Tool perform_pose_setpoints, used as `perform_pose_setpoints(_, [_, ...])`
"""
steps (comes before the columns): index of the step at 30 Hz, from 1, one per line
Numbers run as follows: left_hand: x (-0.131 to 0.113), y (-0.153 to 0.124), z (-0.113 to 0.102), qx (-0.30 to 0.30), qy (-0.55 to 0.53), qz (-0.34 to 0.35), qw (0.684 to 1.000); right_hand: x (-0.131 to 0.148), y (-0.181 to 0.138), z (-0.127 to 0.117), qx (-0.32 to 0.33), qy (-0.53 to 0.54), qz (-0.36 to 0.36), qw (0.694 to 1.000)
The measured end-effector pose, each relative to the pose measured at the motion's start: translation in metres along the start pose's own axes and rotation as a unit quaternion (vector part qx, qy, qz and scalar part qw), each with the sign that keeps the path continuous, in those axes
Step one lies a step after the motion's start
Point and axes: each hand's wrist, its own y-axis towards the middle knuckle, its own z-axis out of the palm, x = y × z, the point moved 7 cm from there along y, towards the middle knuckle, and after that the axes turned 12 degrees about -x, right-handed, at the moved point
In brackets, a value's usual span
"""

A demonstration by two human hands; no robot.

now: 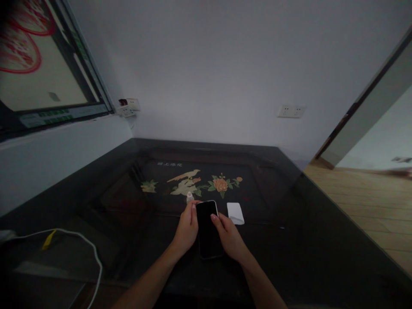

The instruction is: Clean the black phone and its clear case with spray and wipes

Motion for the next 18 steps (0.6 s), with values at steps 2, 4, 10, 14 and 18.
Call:
perform_pose_setpoints(2, [0.000,0.000,0.000,-0.001,-0.013,-0.005,1.000,-0.001,0.000,-0.001,-0.003,-0.002,-0.005,1.000])
perform_pose_setpoints(4, [0.001,0.000,0.000,-0.002,-0.026,-0.014,1.000,-0.002,0.000,0.000,-0.001,0.003,-0.001,1.000])
perform_pose_setpoints(10, [-0.003,-0.002,0.000,0.005,-0.038,-0.015,0.999,-0.002,-0.002,-0.001,0.004,0.040,0.027,0.999])
perform_pose_setpoints(14, [-0.012,-0.001,0.001,0.060,-0.068,-0.035,0.995,0.000,-0.004,-0.007,0.008,0.040,0.024,0.999])
perform_pose_setpoints(18, [-0.032,-0.002,-0.003,0.123,-0.060,-0.025,0.990,0.002,-0.005,-0.011,-0.018,0.008,-0.004,1.000])
